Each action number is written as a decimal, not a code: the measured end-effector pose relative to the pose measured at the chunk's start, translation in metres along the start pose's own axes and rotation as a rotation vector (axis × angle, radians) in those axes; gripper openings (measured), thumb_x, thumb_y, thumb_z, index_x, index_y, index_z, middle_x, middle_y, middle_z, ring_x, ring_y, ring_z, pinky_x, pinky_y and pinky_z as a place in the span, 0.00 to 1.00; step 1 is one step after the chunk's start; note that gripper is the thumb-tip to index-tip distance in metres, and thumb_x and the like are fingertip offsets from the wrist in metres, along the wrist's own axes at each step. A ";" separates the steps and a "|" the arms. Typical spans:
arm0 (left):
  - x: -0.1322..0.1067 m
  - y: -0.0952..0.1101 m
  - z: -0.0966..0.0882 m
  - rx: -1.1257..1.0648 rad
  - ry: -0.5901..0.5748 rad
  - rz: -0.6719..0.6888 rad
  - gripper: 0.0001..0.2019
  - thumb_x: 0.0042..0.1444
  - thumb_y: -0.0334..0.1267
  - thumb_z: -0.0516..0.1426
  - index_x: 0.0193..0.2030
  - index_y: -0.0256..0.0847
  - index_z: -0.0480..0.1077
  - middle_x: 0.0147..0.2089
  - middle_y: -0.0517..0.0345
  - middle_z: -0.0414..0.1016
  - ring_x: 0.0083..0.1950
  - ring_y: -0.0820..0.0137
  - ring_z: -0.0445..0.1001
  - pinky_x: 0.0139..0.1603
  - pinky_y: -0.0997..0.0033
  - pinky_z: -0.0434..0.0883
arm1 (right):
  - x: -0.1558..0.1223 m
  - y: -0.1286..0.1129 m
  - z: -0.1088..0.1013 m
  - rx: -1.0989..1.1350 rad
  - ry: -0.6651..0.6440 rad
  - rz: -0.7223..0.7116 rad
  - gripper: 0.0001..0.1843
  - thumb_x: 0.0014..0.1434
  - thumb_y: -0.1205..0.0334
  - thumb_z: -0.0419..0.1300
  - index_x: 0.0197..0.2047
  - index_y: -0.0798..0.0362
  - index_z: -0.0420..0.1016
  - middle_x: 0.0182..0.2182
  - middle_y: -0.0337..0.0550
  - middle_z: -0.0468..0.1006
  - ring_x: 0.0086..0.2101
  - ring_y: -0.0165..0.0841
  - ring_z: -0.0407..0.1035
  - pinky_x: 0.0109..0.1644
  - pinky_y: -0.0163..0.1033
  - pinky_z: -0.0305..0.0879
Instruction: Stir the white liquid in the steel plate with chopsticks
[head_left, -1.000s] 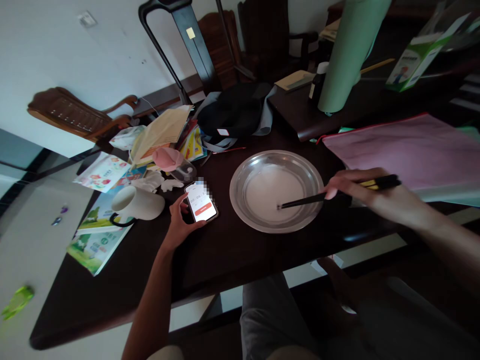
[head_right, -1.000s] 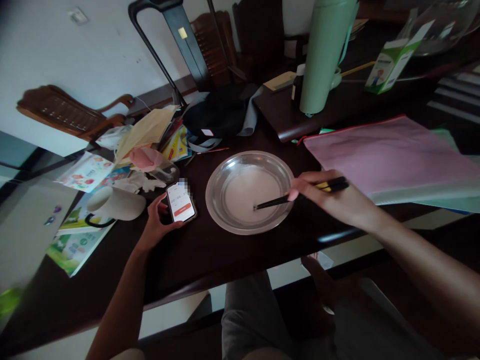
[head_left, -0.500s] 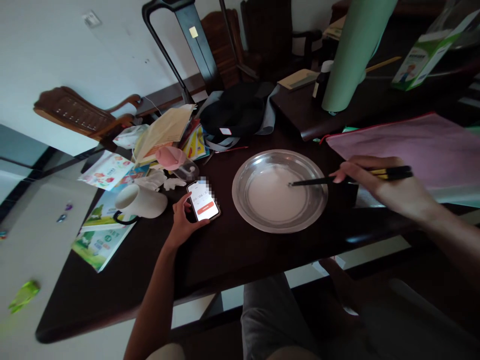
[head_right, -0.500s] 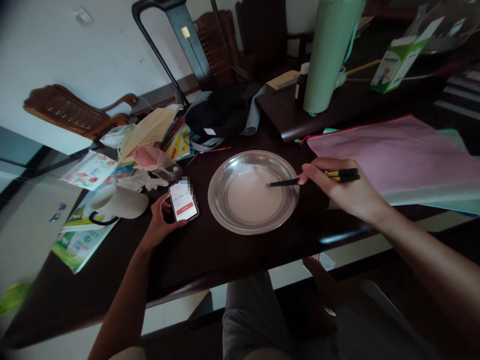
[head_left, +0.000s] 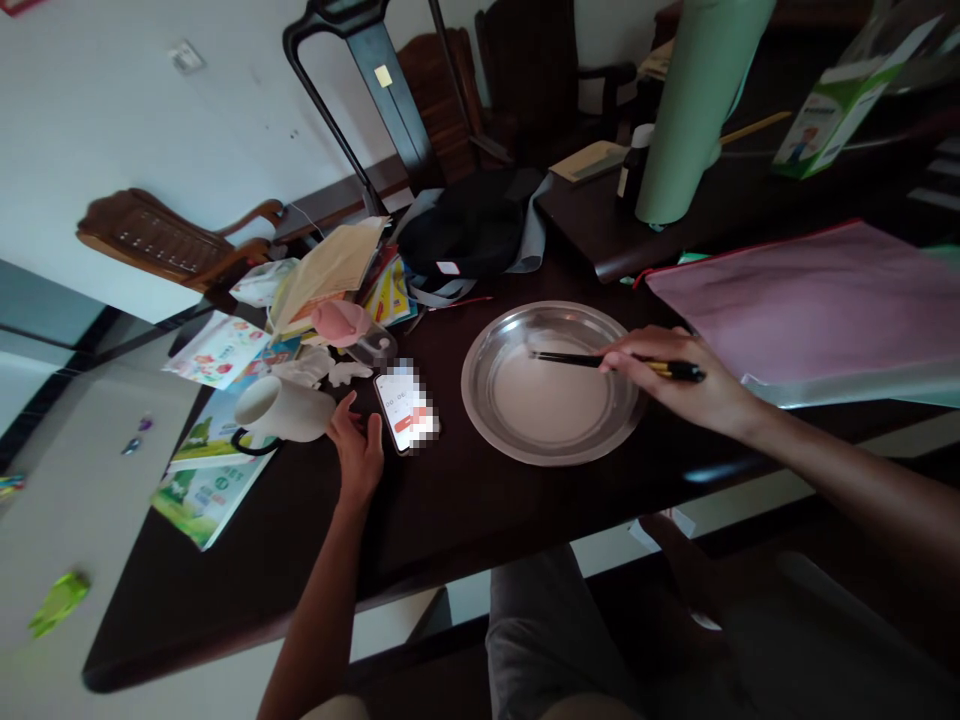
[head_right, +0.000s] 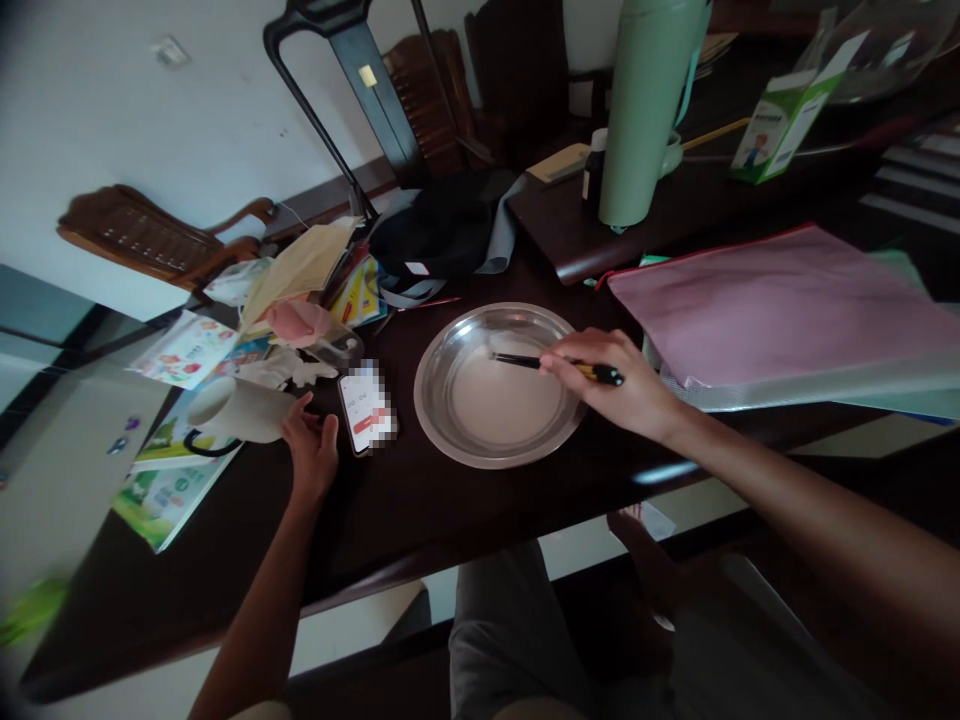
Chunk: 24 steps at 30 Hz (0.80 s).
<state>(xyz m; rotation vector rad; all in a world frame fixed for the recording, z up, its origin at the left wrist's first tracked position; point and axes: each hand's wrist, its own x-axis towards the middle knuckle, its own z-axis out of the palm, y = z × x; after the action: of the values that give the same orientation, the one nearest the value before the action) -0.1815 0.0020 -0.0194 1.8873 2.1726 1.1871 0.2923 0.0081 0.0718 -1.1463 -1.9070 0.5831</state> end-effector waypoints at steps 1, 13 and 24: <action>-0.001 0.001 -0.001 0.019 0.014 -0.014 0.30 0.68 0.54 0.54 0.70 0.38 0.68 0.52 0.44 0.66 0.52 0.54 0.68 0.67 0.45 0.70 | 0.000 -0.001 -0.008 -0.022 0.008 0.031 0.18 0.72 0.44 0.60 0.34 0.41 0.83 0.36 0.41 0.89 0.40 0.42 0.83 0.48 0.50 0.74; -0.001 0.031 -0.008 0.342 -0.147 -0.132 0.25 0.73 0.41 0.47 0.68 0.42 0.78 0.55 0.40 0.67 0.61 0.49 0.68 0.71 0.41 0.66 | -0.016 -0.023 -0.021 0.092 -0.180 0.134 0.21 0.72 0.42 0.59 0.34 0.41 0.86 0.36 0.40 0.90 0.39 0.41 0.84 0.46 0.47 0.77; -0.003 0.045 -0.008 0.406 -0.261 -0.210 0.26 0.76 0.47 0.45 0.71 0.49 0.74 0.62 0.40 0.66 0.65 0.47 0.67 0.72 0.36 0.64 | -0.008 -0.014 -0.036 -0.046 0.045 0.173 0.25 0.72 0.35 0.57 0.29 0.38 0.80 0.31 0.43 0.86 0.33 0.45 0.79 0.38 0.53 0.71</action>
<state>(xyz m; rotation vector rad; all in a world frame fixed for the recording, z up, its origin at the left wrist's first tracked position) -0.1467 -0.0061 0.0091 1.7510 2.5140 0.4600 0.3176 -0.0067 0.0988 -1.3524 -1.8023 0.6046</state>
